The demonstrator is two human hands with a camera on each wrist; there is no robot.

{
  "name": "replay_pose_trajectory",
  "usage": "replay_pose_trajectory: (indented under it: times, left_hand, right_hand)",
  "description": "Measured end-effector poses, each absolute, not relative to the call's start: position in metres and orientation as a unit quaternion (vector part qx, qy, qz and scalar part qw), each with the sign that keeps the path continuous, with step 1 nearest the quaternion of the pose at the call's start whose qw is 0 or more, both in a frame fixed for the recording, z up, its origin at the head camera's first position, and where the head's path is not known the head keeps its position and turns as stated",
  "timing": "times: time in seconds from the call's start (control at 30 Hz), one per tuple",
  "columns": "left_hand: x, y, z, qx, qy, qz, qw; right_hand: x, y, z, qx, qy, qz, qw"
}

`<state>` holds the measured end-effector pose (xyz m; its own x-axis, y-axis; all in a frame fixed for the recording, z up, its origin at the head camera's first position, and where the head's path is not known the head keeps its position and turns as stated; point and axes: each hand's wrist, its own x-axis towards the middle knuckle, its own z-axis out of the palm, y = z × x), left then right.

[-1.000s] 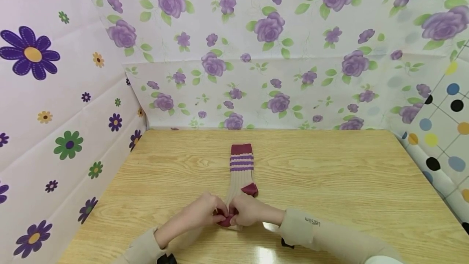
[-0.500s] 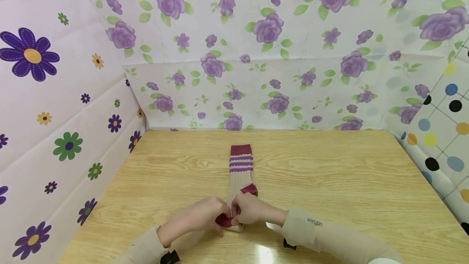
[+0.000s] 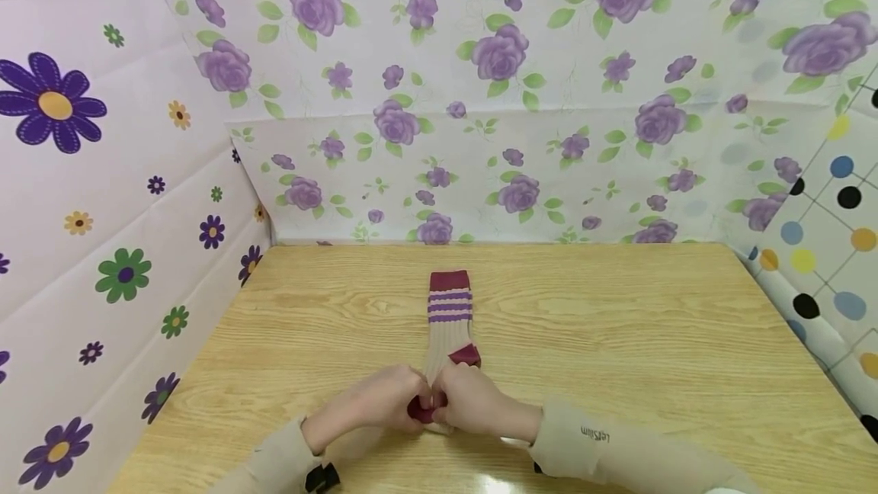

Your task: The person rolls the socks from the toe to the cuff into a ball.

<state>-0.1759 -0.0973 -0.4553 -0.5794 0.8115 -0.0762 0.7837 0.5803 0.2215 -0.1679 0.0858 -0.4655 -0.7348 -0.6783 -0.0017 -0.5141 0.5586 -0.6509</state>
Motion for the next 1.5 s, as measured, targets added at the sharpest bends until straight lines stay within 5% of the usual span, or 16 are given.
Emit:
replay_pose_trajectory:
  times: [0.33, 1.1, 1.5]
  left_hand:
    - [-0.185, -0.101, -0.457, 0.429, 0.874, 0.176, 0.144]
    - [-0.205, -0.105, -0.456, 0.354, 0.848, 0.289, 0.269]
    - [-0.207, -0.107, -0.460, 0.319, 0.864, 0.321, 0.219]
  right_hand:
    - [-0.157, 0.084, -0.463, -0.390, 0.897, -0.202, 0.044]
    - [-0.155, 0.081, -0.467, -0.414, 0.889, -0.194, 0.009]
    - [-0.164, 0.082, -0.462, -0.413, 0.885, -0.211, 0.042]
